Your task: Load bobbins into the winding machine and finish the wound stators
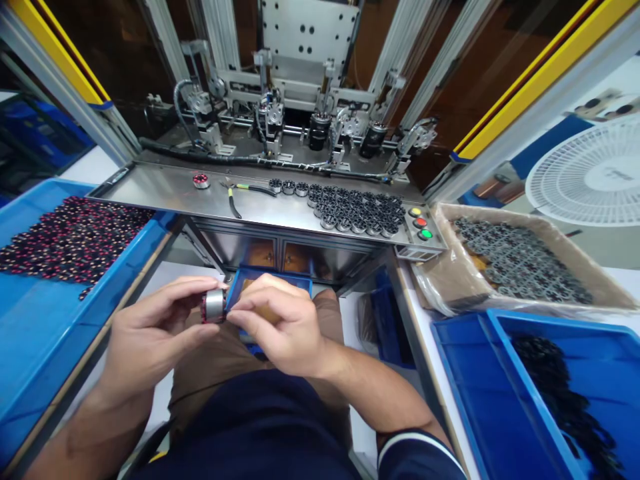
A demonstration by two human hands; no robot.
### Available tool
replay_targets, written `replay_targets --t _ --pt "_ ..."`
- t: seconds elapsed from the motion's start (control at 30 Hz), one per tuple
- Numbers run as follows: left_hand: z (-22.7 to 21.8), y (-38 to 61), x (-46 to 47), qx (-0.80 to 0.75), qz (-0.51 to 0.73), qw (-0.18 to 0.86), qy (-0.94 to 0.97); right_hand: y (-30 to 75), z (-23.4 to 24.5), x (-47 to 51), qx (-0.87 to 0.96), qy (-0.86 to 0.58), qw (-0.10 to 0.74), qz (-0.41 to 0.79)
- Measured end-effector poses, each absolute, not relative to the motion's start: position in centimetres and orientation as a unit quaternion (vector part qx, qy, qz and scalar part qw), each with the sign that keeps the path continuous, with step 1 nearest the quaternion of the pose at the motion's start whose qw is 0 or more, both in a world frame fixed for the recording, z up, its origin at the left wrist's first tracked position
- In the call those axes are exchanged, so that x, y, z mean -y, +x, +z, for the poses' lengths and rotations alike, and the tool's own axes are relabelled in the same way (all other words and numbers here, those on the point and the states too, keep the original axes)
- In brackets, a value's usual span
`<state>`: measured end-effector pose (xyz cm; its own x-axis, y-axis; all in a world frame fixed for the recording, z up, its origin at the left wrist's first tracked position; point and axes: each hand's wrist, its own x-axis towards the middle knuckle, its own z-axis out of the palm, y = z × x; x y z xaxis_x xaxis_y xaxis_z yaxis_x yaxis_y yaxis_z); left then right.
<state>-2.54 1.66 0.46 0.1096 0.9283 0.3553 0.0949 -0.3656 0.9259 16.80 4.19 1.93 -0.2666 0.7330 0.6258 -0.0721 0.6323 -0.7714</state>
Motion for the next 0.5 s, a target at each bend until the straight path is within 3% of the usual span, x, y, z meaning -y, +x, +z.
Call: replay_targets --t 0.13,0.23,0.37,0.5 --pt "0.5 -2.0 -1.5 -0.358 0.548 0.493 0.573 16.5 2.3 -3.7 0.665 -0.275 0.550 0.423" --pt "0.5 -1.7 -1.4 -0.341 0.557 0.491 0.577 16.7 2.1 -3.5 0.648 -0.289 0.527 0.468" --pt "0.7 -2.0 -1.4 -0.368 0.567 0.302 0.672 18.1 1.9 -3.8 0.643 -0.346 0.494 0.473" --pt "0.9 -2.6 -1.2 -0.380 0.495 0.110 0.774 18.9 3.3 -3.9 0.738 -0.307 0.512 0.314"
